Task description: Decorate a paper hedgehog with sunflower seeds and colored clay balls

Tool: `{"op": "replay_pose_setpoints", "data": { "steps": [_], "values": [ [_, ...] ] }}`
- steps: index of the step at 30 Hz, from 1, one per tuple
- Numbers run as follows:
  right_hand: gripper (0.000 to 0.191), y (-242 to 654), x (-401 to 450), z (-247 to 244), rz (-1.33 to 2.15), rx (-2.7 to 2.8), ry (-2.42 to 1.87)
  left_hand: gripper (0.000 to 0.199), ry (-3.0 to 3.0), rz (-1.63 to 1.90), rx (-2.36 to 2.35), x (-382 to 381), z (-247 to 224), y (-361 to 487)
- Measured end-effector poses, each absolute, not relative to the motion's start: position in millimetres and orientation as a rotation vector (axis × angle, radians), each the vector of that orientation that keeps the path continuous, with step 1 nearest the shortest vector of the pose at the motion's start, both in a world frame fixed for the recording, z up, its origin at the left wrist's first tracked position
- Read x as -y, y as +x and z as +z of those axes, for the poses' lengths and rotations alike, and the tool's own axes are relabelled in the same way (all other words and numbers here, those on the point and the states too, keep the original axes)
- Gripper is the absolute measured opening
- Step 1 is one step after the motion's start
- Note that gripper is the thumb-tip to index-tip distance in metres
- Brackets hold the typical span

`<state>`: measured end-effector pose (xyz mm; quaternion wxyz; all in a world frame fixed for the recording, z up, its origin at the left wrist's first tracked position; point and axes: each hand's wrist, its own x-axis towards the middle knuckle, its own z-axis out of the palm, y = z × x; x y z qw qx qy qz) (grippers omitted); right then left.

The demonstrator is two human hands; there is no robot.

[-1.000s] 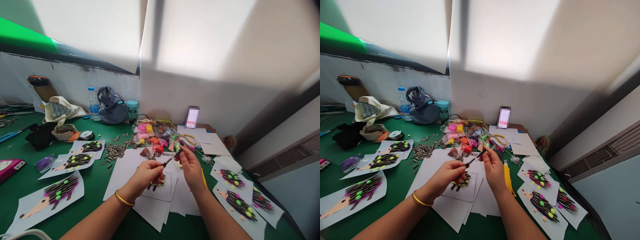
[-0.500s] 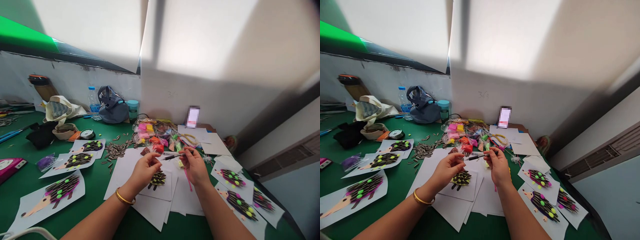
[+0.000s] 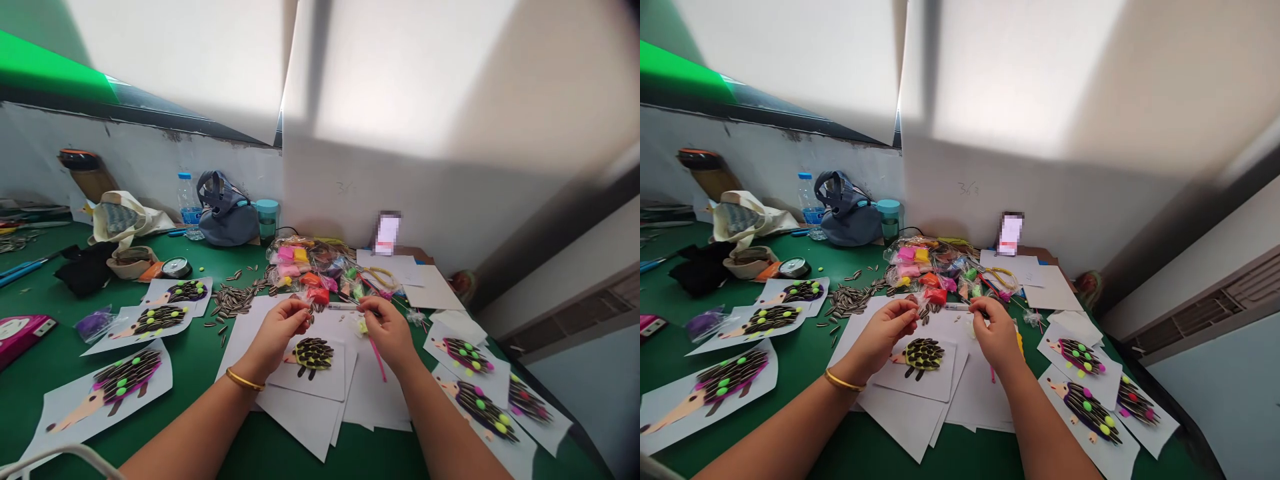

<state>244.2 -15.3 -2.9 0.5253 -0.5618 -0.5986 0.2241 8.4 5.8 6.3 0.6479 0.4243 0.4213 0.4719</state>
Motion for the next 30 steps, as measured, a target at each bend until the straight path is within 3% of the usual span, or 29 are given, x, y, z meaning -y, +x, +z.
{"op": "replay_pose_setpoints", "data": {
  "steps": [3,7,14,24,30],
  "values": [
    [0.009,237.7,16.7,-1.5,0.525,1.496,-1.305,0.027,0.902,1.052,-0.923,-5.9,4.6,7.5],
    [0.004,230.8,17.7,-1.7,0.830,1.303,-1.196,0.032,0.869,1.033,-0.903,-5.1,5.0,7.5],
    [0.010,232.6,16.1,-7.8,1.009,1.107,-1.133,0.034,0.838,1.021,-0.890,-3.7,6.0,8.2],
    [0.028,260.5,8.2,-3.8,0.794,1.192,-1.383,0.029,0.747,1.014,-0.802,-4.0,7.7,5.4],
    [0.028,286.9,4.8,2.1,0.734,1.279,-1.540,0.030,0.759,1.041,-0.793,-2.8,8.1,6.7]
  ]
}}
